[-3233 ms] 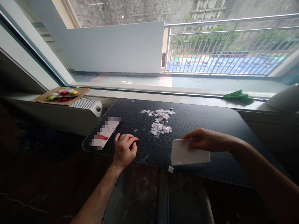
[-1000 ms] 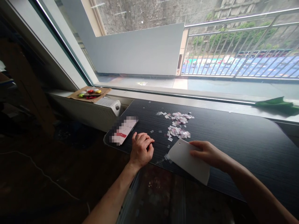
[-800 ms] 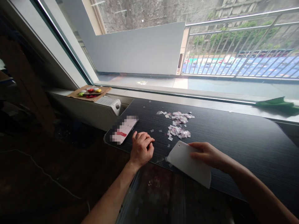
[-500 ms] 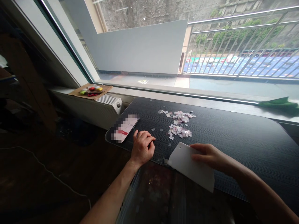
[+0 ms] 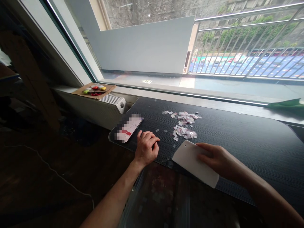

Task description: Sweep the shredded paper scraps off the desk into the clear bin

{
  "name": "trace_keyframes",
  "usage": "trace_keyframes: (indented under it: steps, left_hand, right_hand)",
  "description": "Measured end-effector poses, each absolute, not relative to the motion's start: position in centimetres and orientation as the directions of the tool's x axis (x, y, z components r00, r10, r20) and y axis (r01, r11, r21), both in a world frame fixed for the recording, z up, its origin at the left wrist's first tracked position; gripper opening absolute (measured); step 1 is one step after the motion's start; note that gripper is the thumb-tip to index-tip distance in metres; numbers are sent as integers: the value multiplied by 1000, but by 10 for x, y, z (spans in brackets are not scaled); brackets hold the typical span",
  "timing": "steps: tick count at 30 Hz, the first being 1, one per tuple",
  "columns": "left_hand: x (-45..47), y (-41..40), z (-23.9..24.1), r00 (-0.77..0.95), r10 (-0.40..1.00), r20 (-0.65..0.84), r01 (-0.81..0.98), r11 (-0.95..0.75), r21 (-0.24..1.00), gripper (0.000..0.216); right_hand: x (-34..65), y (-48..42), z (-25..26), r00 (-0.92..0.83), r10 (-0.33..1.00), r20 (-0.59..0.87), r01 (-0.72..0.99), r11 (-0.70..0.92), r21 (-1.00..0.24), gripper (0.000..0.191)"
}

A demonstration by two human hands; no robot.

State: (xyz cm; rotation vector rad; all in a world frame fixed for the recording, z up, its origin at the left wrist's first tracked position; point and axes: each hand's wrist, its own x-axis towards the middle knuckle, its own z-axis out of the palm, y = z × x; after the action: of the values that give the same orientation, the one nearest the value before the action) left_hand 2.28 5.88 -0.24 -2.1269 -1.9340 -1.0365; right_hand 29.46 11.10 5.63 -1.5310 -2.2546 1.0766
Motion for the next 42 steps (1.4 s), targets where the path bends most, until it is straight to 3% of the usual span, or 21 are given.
trace_keyframes:
  steps: [8, 13, 17, 19, 23, 26, 42]
  left_hand:
    - [23, 58, -2, -26, 850, 526, 909, -199, 366, 20]
    - [22, 59, -3, -30, 851, 524, 908, -196, 370, 20]
    - [22, 59, -4, -23, 844, 537, 907, -208, 366, 20]
    - [22, 59, -4, -16, 835, 549, 906, -220, 362, 20]
    - [21, 59, -5, -4, 818, 575, 903, -244, 354, 21]
    - [20, 59, -7, -1, 813, 583, 905, -247, 346, 21]
    - [18, 60, -7, 22, 807, 591, 915, -254, 313, 22]
  right_hand:
    - [282, 100, 65, -543, 800, -257, 661, 219, -718, 48]
    - [288, 96, 65, -457, 867, -196, 747, 255, -614, 57]
    - [298, 95, 67, -496, 849, -184, 718, 282, -636, 48]
    - [308, 99, 72, -428, 900, -76, 739, 301, -602, 42]
    - [324, 114, 85, -249, 925, 287, 875, 341, -342, 37]
    - [322, 125, 86, -264, 885, 383, 900, 368, -232, 37]
    - [314, 118, 89, -408, 874, 263, 872, 458, -171, 40]
